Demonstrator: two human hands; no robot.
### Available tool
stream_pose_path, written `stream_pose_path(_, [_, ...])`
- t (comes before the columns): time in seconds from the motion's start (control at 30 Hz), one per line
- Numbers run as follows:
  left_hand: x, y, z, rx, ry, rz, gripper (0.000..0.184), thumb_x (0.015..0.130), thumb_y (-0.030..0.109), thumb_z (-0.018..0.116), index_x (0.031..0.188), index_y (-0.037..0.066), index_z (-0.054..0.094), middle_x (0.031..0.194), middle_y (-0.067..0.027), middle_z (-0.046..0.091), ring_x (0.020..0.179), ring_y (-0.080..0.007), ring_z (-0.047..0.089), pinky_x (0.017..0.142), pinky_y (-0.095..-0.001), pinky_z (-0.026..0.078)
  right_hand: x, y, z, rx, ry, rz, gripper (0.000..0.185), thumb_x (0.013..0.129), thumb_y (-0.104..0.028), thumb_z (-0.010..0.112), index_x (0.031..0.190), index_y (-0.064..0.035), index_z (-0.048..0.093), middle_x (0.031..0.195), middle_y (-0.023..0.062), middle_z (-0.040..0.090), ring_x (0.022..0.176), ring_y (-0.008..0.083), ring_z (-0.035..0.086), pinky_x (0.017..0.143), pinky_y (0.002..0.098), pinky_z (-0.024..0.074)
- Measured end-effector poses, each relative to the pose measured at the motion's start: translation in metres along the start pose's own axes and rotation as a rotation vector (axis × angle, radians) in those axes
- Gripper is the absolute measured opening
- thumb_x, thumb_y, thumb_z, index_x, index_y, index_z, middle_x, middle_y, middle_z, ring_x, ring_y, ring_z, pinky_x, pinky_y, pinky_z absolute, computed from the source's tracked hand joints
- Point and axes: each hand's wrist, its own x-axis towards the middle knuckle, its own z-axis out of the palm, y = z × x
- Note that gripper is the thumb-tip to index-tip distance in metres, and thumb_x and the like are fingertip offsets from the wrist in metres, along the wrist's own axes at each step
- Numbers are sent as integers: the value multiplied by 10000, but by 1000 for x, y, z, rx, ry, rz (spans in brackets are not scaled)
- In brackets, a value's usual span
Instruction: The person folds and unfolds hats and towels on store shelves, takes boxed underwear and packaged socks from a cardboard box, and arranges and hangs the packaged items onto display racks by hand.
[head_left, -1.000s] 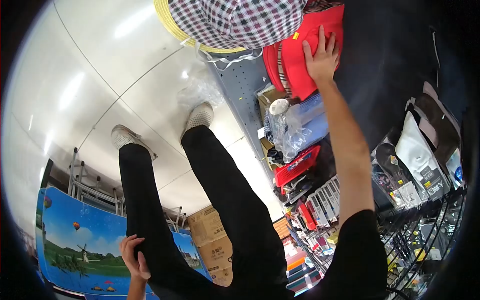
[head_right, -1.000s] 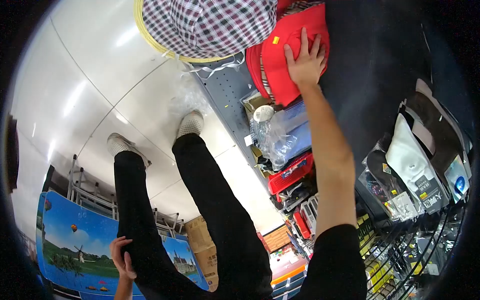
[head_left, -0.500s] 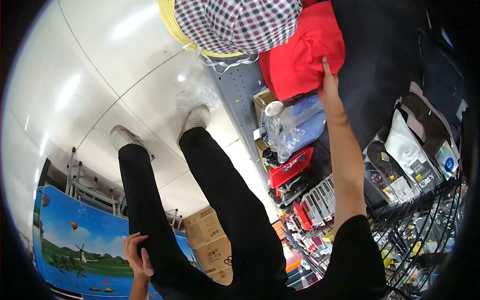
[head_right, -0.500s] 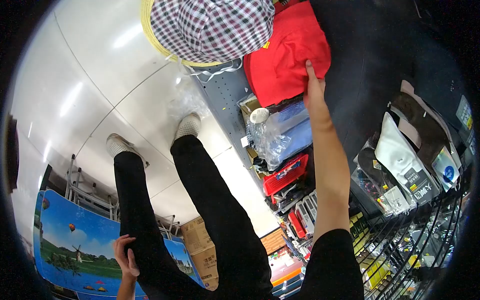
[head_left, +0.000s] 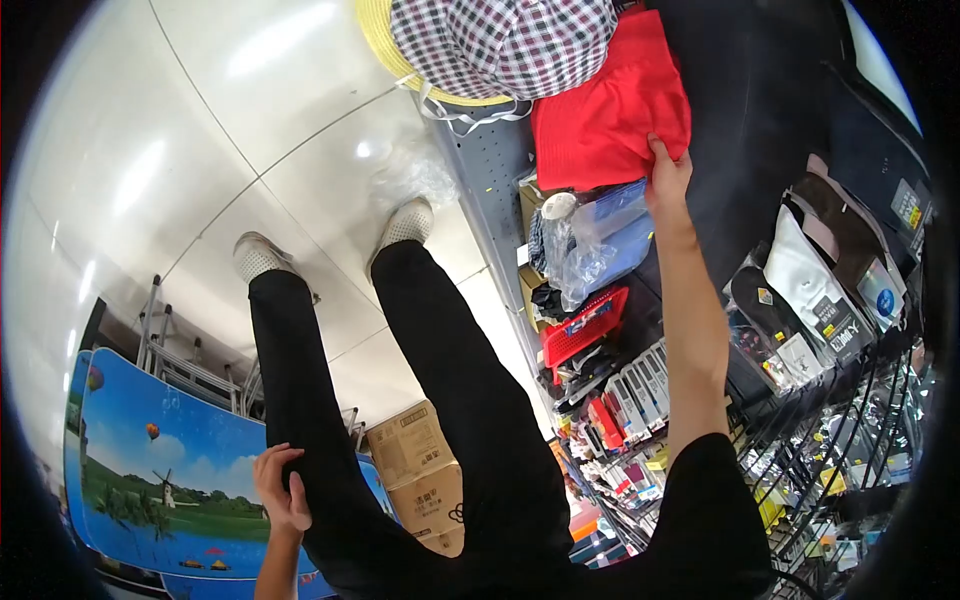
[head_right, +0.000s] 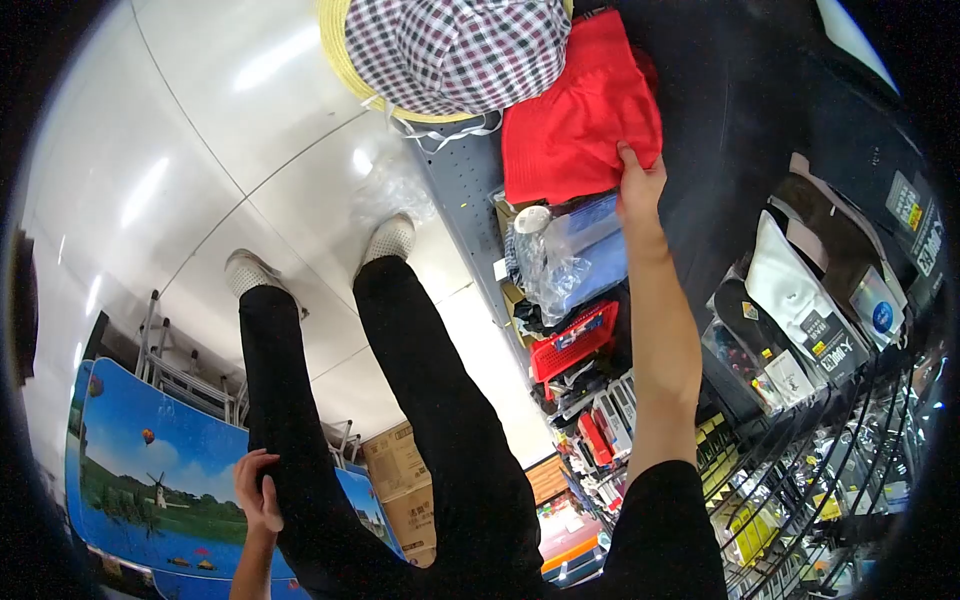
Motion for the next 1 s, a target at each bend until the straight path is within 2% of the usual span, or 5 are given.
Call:
stream_pose_path(0.33, [45,18,8,84,34,-59,211,813,88,585,1008,7,588,999,-155,616,959,-343,573,869,-387,433,-139,-79,23,307,275,142,438,818,-17,538,1252,-28,483,1238,125,552,1119,284,560,946,413,481])
stream_pose_path(0.53, [148,90,60,-909,-246,-37,533,916,284,584,1341,7,418,1308,-130,511,1187,-210,504,1005,-327,377,-203,-92,47,1185,-698,595,473,848,-191,489,1302,-59,486,1226,115,587,1128,287,557,981,430,444])
stream_pose_path(0.67, [159,147,64,-1342,-564,7,981,765,602,667,1433,2,271,1364,-103,448,1225,-190,464,1021,-329,367,-226,-48,50,478,-453,699,470,854,-178,506,1310,-67,484,1223,109,588,1135,277,553,986,424,441])
stream_pose_path(0.77, [144,164,50,-1335,-369,163,627,828,166,715,1347,18,396,1204,-75,578,1068,-137,531,938,-293,422,-240,-40,80,399,-470,669,447,863,-75,543,1306,-59,479,1237,94,581,1122,242,561,980,384,446])
stream_pose_path(1.0, [134,124,33,-1006,-478,-175,415,998,228,476,1351,20,408,1152,-64,596,1051,-142,519,948,-271,395,-263,-7,115,177,-621,619,380,892,-41,563,1270,-55,522,1210,43,599,1086,159,577,953,321,448])
